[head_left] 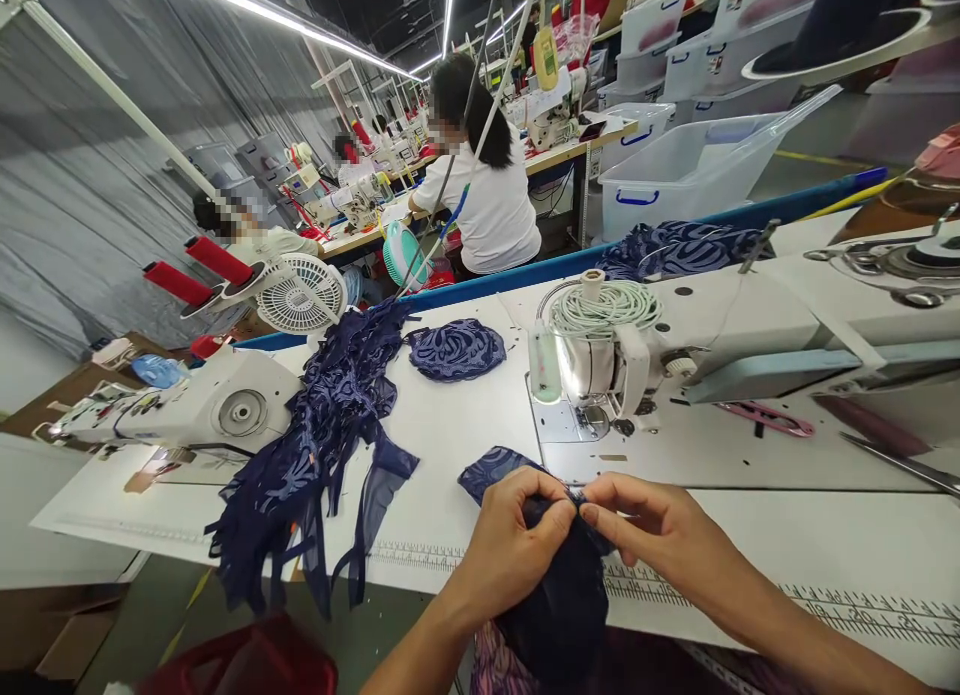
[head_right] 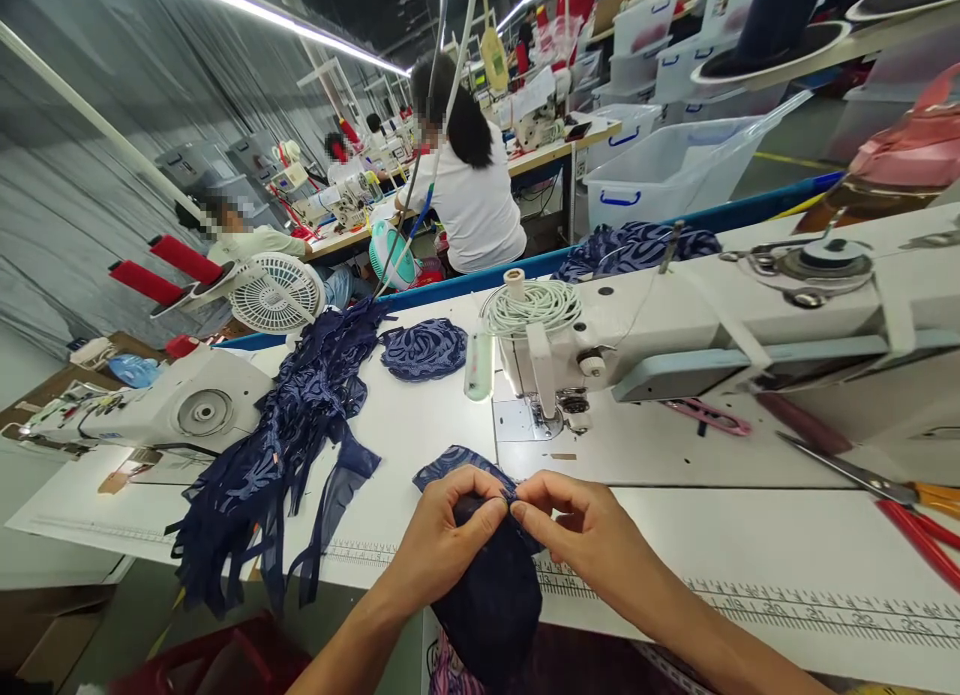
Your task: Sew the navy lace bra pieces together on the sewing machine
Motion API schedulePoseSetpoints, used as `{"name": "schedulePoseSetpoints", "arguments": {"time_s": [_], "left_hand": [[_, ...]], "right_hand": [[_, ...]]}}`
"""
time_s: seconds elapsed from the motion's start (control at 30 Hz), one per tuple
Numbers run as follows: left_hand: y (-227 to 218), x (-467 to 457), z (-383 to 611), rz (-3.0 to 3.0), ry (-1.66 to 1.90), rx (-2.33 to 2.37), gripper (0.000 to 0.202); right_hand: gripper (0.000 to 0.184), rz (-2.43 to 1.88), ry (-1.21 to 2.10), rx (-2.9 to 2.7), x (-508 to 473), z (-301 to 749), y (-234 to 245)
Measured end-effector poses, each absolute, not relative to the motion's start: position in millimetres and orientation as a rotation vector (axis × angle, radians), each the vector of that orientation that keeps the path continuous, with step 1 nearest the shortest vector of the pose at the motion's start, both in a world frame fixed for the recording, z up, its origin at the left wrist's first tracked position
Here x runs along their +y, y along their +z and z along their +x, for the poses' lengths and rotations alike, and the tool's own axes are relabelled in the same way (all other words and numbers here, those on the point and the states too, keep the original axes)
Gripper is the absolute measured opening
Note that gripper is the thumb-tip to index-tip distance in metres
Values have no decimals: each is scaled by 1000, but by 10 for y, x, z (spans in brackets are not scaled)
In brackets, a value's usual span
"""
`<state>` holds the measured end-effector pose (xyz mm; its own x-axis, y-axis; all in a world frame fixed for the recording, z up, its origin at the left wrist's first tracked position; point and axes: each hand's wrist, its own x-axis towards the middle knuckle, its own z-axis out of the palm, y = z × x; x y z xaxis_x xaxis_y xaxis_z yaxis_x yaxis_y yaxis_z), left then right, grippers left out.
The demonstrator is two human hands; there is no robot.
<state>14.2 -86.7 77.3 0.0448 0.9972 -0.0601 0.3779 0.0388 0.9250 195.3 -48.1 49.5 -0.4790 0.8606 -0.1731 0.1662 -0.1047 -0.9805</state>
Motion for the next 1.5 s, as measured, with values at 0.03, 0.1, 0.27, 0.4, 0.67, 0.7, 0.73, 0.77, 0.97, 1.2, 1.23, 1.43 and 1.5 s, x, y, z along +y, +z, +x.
{"name": "schedulePoseSetpoints", "arguments": {"time_s": [0.03,0.1,0.27,0.4,0.67,0.7,0.73,0.77,0.97,1.2,1.23,1.43,1.5], "left_hand": [[758,-873,144,1461,925,1476,10],[707,-907,128,1437,931,1530,10],[618,-1184,-99,1709,1011,1752,7],[826,-1391,-334,2209,1066,1728,14],[625,-331,-18,1845,718,1675,11],[509,-178,54,1817,718,1673,9],[402,-57,120,1806,712,1667,8],[314,32,178,1802,705,1665,8],[177,135,307,1826,670,1620,11],[215,158,318,1764,682,1631,10],[223,161,321,1747,670,1637,9],[273,143,319,1621,699,1648,7],[272,138,317,1591,714,1637,7]], "right_hand": [[37,-1131,1570,-1666,-484,1944,480],[32,-1099,1386,-1785,-493,1906,451],[22,-789,1062,-1966,-586,1672,500],[17,-717,1335,-1945,-659,1501,708],[21,-1233,1515,-1853,-36,1726,319],[20,-1281,1455,-1879,57,1785,240],[19,-1323,1377,-1911,132,1846,180],[18,-1354,1284,-1950,186,1909,142],[25,-1149,692,-2224,167,2255,63],[34,-886,-72,-2426,20,2346,-211],[32,-919,-70,-2430,13,2347,-231],[32,-988,-106,-2418,-18,2374,-319],[33,-956,-171,-2437,-35,2385,-355]]}}
